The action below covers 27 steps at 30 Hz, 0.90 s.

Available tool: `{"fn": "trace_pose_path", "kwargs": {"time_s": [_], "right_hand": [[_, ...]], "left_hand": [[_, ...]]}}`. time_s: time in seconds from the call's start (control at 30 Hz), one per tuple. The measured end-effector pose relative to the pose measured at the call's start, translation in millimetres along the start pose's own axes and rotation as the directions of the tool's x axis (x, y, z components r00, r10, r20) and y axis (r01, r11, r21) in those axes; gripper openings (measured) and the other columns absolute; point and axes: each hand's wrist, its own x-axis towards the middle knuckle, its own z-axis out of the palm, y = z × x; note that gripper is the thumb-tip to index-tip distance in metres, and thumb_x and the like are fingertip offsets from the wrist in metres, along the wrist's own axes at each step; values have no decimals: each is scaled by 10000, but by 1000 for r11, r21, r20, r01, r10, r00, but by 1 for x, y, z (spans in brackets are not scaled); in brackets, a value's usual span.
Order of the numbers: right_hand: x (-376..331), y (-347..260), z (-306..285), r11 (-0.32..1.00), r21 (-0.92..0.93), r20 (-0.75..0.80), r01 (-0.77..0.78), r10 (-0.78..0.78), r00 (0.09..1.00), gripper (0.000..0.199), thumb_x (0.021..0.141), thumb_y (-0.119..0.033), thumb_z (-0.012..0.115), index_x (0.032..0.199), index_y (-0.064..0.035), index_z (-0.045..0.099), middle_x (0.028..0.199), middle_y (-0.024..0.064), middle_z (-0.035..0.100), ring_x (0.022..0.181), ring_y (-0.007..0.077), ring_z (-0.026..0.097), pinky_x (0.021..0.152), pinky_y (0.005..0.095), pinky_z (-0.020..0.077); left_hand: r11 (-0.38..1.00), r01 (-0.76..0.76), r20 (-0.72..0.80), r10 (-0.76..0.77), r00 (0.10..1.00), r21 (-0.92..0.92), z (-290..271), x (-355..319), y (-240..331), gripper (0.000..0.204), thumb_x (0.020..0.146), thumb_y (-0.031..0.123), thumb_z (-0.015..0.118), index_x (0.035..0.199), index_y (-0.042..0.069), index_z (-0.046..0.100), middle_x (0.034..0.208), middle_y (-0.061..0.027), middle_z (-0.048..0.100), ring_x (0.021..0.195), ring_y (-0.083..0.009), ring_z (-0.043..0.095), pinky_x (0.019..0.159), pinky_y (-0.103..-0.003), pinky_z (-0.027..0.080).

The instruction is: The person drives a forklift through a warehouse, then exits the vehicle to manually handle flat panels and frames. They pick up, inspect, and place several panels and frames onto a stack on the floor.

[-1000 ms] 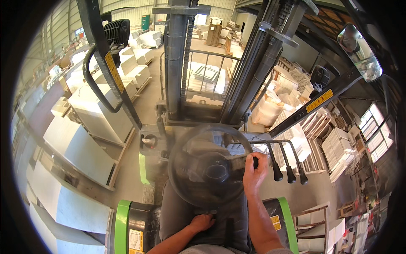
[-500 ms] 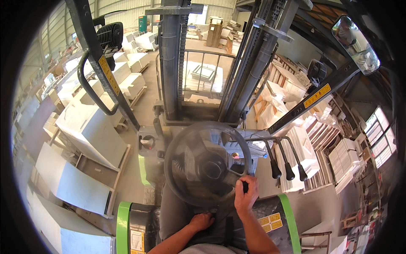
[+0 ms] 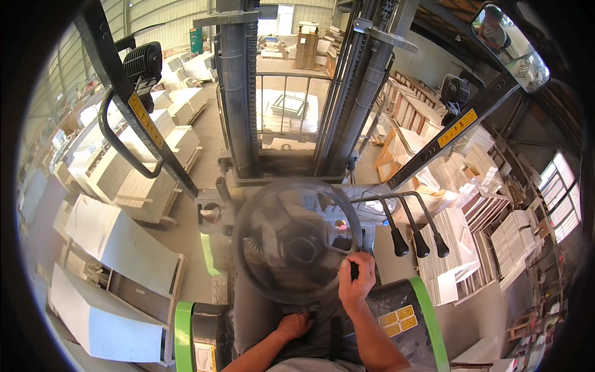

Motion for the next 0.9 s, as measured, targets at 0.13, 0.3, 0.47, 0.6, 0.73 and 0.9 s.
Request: {"fn": "trace_pose_path", "kwargs": {"time_s": [0.13, 0.3, 0.47, 0.6, 0.73, 0.9], "right_hand": [[86, 48, 92, 999, -16, -46, -34, 33, 998, 168, 814, -3, 683, 948, -58, 597, 924, 106, 610, 871, 319, 574, 768, 411, 470], [189, 109, 207, 998, -24, -85, -51, 48, 995, 138, 814, -8, 683, 921, -56, 611, 915, 102, 619, 868, 317, 579, 767, 410, 476], [295, 170, 328, 998, 0, -115, -61, 60, 992, 155, 800, -20, 703, 927, -55, 622, 918, 105, 625, 881, 318, 590, 806, 416, 493], [368, 213, 414, 997, -27, -130, -79, 75, 989, 164, 791, -20, 709, 927, -54, 623, 920, 107, 627, 904, 326, 596, 822, 424, 499], [438, 259, 491, 998, -26, -121, -62, 59, 991, 171, 789, -17, 708, 930, -57, 622, 917, 108, 627, 902, 331, 594, 816, 428, 499], [527, 321, 597, 999, -43, -124, -31, 26, 992, 196, 788, -24, 718, 947, -62, 610, 912, 103, 626, 869, 331, 585, 801, 428, 491]], "left_hand": [[1000, -21, -35, 21, 999, 2, -72, 91, -40, 385, 952, 401, 525, 1151, 94, 646, 956, -214, 711, 910, -395, 687, 839, -514, 540], [1000, -23, 20, 23, 1000, -3, -162, 197, -87, 430, 971, 431, 499, 1193, 80, 608, 996, -233, 703, 951, -412, 674, 867, -517, 527], [1000, -21, -10, 20, 1000, -22, -262, 310, -140, 424, 965, 440, 510, 1184, 96, 626, 992, -225, 705, 941, -411, 677, 865, -516, 527], [1000, -19, -26, 18, 1000, -17, -331, 395, -174, 414, 959, 445, 520, 1138, 94, 644, 955, -224, 706, 902, -412, 683, 853, -516, 530], [999, -31, -40, 30, 999, -26, -398, 483, -204, 407, 956, 450, 526, 1073, 82, 657, 931, -223, 706, 889, -410, 684, 832, -516, 536], [1000, -6, -12, 6, 1000, 13, -489, 602, -251, 413, 955, 454, 527, 1050, 75, 659, 920, -221, 705, 897, -405, 684, 821, -513, 539]]}}
